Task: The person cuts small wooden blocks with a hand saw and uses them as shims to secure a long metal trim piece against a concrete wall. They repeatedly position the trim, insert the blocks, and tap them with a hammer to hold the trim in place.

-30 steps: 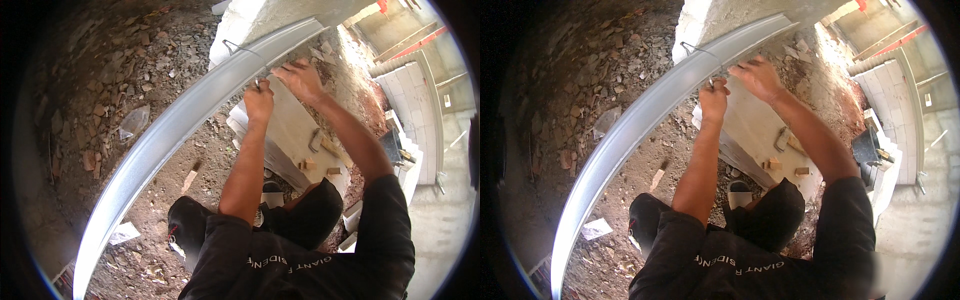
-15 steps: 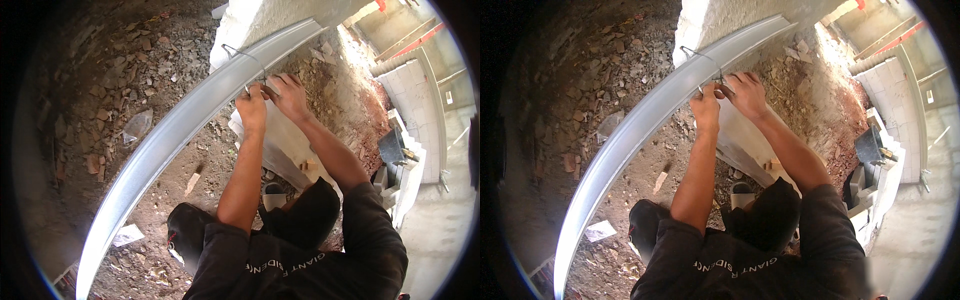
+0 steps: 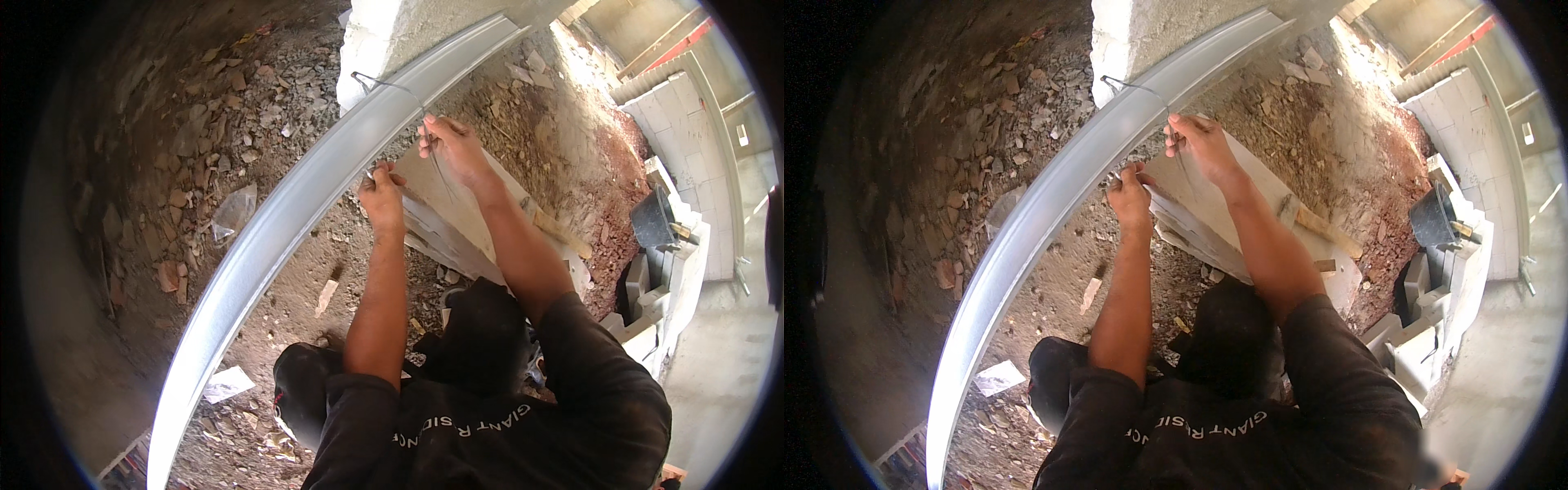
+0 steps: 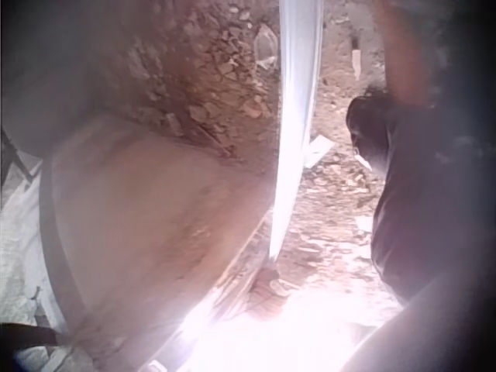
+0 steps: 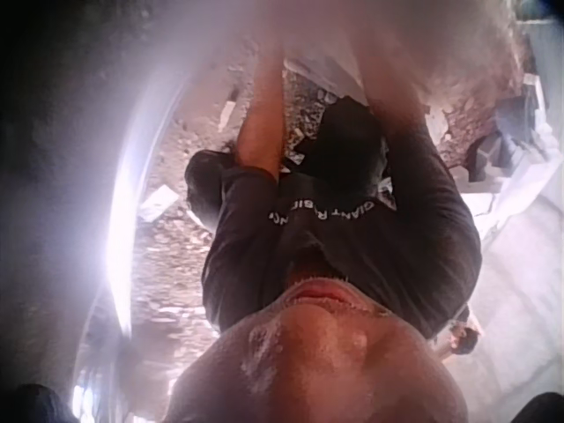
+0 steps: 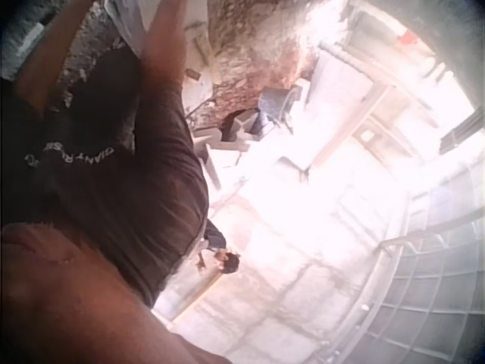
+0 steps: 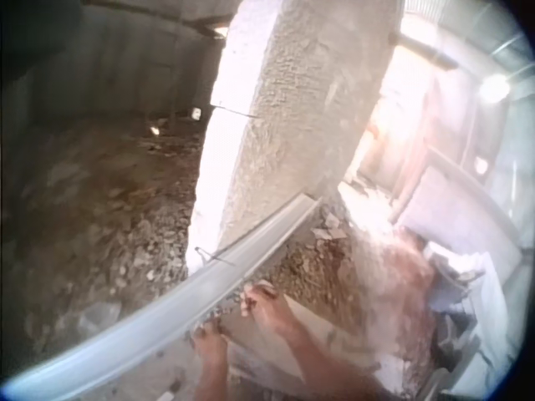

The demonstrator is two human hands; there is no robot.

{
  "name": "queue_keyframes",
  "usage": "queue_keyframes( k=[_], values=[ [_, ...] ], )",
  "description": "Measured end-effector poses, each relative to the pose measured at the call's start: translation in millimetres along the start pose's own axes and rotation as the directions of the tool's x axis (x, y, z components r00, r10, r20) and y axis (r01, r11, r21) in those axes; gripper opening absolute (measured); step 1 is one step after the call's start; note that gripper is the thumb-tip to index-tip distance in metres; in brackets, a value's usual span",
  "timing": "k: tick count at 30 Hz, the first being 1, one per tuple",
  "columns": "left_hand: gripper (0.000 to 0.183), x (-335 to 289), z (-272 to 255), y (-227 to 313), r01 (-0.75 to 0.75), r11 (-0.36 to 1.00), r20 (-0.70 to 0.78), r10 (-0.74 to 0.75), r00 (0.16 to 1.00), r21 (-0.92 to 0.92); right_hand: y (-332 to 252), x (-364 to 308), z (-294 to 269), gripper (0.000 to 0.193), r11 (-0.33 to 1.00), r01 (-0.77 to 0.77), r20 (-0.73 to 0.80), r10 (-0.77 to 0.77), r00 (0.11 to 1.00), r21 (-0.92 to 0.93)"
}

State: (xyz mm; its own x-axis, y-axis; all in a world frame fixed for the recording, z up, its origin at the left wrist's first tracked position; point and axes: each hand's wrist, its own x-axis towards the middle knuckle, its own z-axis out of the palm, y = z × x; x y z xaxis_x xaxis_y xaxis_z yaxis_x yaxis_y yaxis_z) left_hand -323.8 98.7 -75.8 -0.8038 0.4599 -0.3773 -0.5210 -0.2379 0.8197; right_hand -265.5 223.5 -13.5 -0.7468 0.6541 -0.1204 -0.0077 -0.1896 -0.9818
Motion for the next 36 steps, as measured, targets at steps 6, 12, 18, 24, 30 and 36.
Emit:
queue_keyframes(
  k=[6, 12, 18, 24, 30, 36],
  values=[
    [0.029, 10, -11, -10, -0.003, 0.999, 0.004, 0.003, 1.000, 0.034, -15, -12, 0, 0.019, 0.432, 0.399, 0.064, -0.610, 0.790, -0.809],
    [0.026, 4, -7, -11, 0.046, 0.999, -0.016, -0.046, 0.999, 0.024, -24, -13, -9, 0.027, -0.041, 0.516, 0.436, -0.594, 0.676, -0.856],
    [0.026, 3, -13, -9, 0.013, 0.999, -0.001, -0.013, 1.000, 0.031, -15, -7, -10, 0.022, -0.111, 0.504, 0.445, -0.653, 0.613, -0.857],
    [0.028, 1, -13, -13, -0.011, 0.998, -0.023, 0.012, 1.000, 0.058, 22, -6, 6, 0.019, 0.409, 0.509, 0.070, -0.724, 0.686, -0.758],
    [0.031, -2, -9, -11, -0.033, 0.997, 0.033, 0.031, 0.999, 0.074, -15, -33, -31, 0.026, 0.307, 0.409, 0.214, -0.511, 0.833, -0.859],
    [0.030, -12, 14, -1, -0.154, 0.985, 0.071, 0.149, 0.986, 0.077, -152, -168, -12, 0.023, 0.681, 0.559, 0.132, -0.572, 0.809, -0.473]
  ],
)
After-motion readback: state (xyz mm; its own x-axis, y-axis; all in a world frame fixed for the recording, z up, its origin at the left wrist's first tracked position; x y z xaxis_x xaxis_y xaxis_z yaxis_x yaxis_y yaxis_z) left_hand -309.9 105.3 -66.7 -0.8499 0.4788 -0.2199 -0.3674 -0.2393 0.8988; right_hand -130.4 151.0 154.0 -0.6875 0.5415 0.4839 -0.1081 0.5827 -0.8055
